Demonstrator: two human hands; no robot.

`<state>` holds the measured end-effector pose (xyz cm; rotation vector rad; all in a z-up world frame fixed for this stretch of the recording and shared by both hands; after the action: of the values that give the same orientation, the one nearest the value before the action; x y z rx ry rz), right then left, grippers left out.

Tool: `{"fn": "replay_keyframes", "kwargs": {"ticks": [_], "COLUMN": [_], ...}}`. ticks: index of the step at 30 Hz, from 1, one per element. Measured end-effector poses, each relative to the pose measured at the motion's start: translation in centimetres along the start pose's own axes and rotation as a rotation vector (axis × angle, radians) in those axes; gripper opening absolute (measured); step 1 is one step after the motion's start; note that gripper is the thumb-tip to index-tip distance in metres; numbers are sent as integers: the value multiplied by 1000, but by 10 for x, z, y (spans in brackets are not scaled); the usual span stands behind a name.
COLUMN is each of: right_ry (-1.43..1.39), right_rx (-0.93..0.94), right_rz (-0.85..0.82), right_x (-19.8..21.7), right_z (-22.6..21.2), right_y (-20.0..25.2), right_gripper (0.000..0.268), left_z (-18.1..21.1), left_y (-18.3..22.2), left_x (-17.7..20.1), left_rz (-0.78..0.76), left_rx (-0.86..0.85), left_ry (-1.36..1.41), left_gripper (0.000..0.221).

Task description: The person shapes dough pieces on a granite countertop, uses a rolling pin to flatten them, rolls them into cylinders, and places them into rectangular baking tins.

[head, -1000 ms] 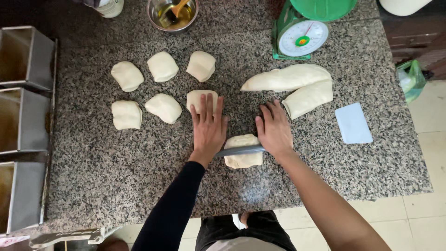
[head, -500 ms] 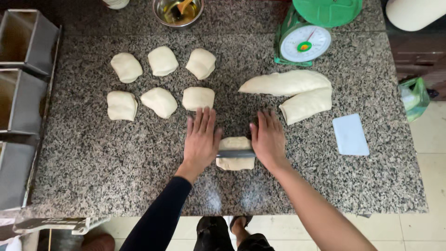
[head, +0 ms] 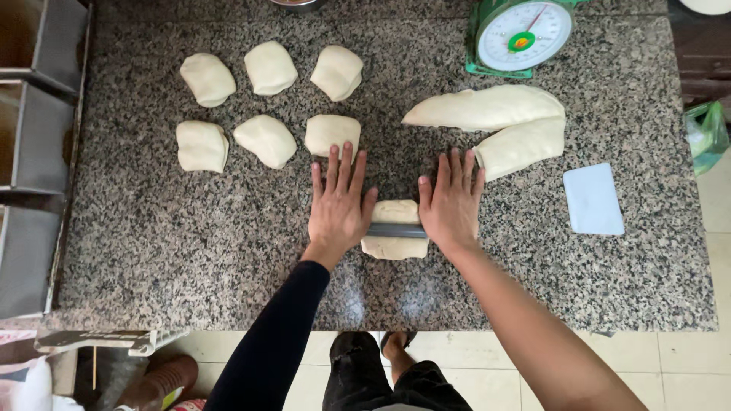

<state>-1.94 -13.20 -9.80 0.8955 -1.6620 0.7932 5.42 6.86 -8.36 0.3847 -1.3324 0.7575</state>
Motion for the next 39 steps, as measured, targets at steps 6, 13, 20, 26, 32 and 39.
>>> {"fn": "replay_keyframes", "kwargs": {"ticks": [6, 13, 20, 26, 32, 39], "right_ry": [40, 128, -86, -39, 29, 67], "right_rx": [65, 175, 385, 275, 204, 175], "right_rz": [-11, -40, 42, -274, -26, 13], "right_x": [-1, 12, 31, 35, 15, 4], "right_z": [4, 16, 38, 67, 35, 1], "right_y": [30, 91, 144, 155, 91, -8], "right_gripper": [70, 62, 62, 43, 52, 67], "left_z": [16, 51, 79, 68, 49, 4], "left_y": [40, 96, 148, 172, 93, -5], "left_x": [-13, -13, 2, -1, -6, -11], "left_rz": [-55, -93, 56, -64, 21, 34], "left_rx": [48, 87, -50, -150, 91, 103], "left_ry": [-28, -70, -97, 140, 84, -46], "left_gripper": [68, 62, 58, 46, 61, 66]}}
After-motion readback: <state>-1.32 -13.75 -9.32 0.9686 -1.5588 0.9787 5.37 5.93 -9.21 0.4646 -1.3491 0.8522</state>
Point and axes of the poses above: each hand's wrist, its own y-axis away from the middle knuckle, its own x-axis out of the back of the hand, z = x × y, the point moved 1 cm from there along -y, towards the middle knuckle, and after that the axes turned 10 degrees about -x, right-handed, at the moved point
